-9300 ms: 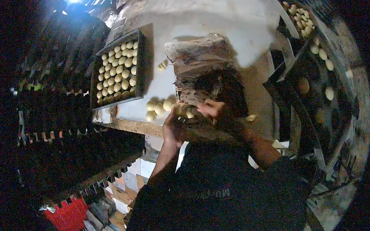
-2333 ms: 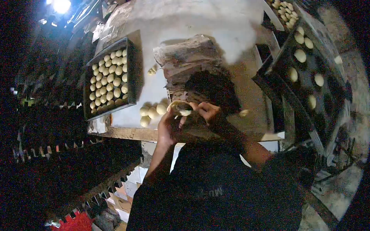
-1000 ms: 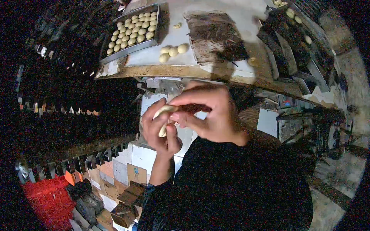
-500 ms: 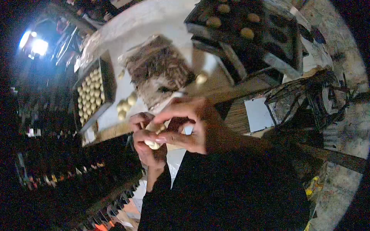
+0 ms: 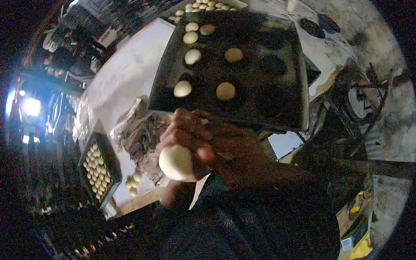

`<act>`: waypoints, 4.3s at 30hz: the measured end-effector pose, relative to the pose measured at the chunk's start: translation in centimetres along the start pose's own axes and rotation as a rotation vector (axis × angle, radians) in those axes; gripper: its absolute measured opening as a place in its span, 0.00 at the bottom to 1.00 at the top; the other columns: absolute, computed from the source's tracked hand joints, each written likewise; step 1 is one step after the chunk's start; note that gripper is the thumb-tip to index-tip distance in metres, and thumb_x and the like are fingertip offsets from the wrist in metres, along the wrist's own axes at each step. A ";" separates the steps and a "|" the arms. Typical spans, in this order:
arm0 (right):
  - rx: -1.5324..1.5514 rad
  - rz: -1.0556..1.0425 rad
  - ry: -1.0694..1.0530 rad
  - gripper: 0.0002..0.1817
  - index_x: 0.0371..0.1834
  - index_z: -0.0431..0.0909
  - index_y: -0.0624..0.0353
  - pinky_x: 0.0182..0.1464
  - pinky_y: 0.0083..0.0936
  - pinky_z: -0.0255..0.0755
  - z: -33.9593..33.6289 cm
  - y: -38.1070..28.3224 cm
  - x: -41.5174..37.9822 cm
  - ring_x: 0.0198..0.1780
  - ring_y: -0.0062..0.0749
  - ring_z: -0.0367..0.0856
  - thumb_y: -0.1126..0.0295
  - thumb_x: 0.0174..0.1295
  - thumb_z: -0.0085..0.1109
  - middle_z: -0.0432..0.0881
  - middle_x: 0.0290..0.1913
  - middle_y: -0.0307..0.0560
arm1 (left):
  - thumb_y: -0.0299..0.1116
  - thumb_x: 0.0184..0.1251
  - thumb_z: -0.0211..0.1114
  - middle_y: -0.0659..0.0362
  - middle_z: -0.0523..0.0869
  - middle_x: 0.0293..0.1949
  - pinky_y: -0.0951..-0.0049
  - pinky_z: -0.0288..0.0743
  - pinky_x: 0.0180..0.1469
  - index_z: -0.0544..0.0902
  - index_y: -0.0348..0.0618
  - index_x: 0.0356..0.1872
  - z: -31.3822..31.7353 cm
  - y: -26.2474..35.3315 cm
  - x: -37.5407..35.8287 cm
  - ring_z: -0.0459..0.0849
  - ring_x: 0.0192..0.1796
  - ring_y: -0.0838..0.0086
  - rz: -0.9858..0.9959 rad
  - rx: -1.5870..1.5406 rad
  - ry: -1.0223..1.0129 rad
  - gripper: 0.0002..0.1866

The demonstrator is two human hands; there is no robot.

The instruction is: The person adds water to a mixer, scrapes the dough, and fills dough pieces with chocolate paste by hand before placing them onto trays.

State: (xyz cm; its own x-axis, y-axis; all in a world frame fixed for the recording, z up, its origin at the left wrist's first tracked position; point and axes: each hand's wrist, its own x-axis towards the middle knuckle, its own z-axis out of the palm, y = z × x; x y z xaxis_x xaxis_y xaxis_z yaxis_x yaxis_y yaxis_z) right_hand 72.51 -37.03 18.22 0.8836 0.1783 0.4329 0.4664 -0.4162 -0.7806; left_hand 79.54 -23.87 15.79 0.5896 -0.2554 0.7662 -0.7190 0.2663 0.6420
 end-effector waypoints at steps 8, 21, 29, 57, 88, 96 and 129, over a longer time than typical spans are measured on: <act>-0.438 -0.307 0.014 0.14 0.46 0.76 0.70 0.54 0.44 0.74 -5.2 2.6 1.0 0.51 0.53 0.77 0.70 0.64 0.55 0.77 0.49 0.62 | 0.27 0.43 0.71 0.53 0.83 0.24 0.69 0.73 0.28 0.80 0.39 0.25 5.2 -6.4 -0.8 0.83 0.26 0.67 -0.641 -0.016 -0.412 0.08; -0.808 0.486 -0.471 0.35 0.72 0.53 0.59 0.72 0.39 0.51 -13.7 15.6 4.7 0.73 0.52 0.53 0.57 0.67 0.53 0.54 0.72 0.60 | 0.28 0.46 0.76 0.55 0.80 0.36 0.70 0.73 0.32 0.81 0.42 0.43 -1.0 -6.4 5.8 0.77 0.32 0.69 -0.587 0.248 -0.282 0.20; -0.888 0.245 -0.245 0.25 0.62 0.68 0.60 0.64 0.39 0.66 -11.0 19.9 18.8 0.63 0.52 0.70 0.62 0.65 0.55 0.69 0.65 0.54 | 0.26 0.49 0.73 0.54 0.79 0.35 0.65 0.78 0.31 0.80 0.43 0.37 -1.8 -7.7 3.8 0.81 0.32 0.60 -0.273 0.322 -0.107 0.13; 0.247 -0.176 0.191 0.10 0.40 0.78 0.62 0.37 0.29 0.74 14.7 -3.6 -1.1 0.33 0.36 0.82 0.66 0.62 0.54 0.82 0.33 0.48 | 0.51 0.67 0.58 0.44 0.72 0.56 0.66 0.66 0.58 0.63 0.31 0.66 -6.2 9.1 -12.2 0.72 0.58 0.62 -0.406 0.129 0.360 0.37; -0.443 -0.110 -0.418 0.13 0.43 0.68 0.64 0.34 0.39 0.68 35.5 13.8 -2.3 0.30 0.54 0.67 0.75 0.55 0.56 0.67 0.35 0.60 | 0.38 0.71 0.56 0.51 0.78 0.57 0.65 0.64 0.66 0.74 0.29 0.58 -24.8 15.9 -31.6 0.75 0.61 0.66 -0.926 -0.482 0.986 0.23; -0.389 0.105 -0.490 0.09 0.36 0.74 0.65 0.46 0.45 0.65 36.2 15.4 9.3 0.40 0.56 0.74 0.69 0.59 0.56 0.77 0.32 0.60 | 0.32 0.71 0.54 0.49 0.76 0.61 0.58 0.63 0.66 0.74 0.29 0.58 -27.9 12.2 -27.1 0.72 0.63 0.64 -0.915 -0.359 1.034 0.19; -0.361 -0.221 -0.299 0.13 0.45 0.81 0.67 0.28 0.38 0.72 37.7 17.2 10.3 0.27 0.49 0.79 0.77 0.57 0.55 0.80 0.30 0.57 | 0.34 0.71 0.55 0.45 0.74 0.61 0.59 0.64 0.66 0.67 0.33 0.64 -29.4 7.8 -26.7 0.72 0.63 0.62 -0.973 -0.292 1.137 0.25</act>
State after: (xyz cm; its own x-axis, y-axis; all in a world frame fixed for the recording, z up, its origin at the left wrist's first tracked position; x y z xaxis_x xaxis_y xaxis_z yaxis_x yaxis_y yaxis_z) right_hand 91.18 -8.78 -7.73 0.7635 0.5217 0.3806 0.6458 -0.6115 -0.4572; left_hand 69.07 12.38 1.13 0.8353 0.3572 -0.4180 0.1185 0.6254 0.7712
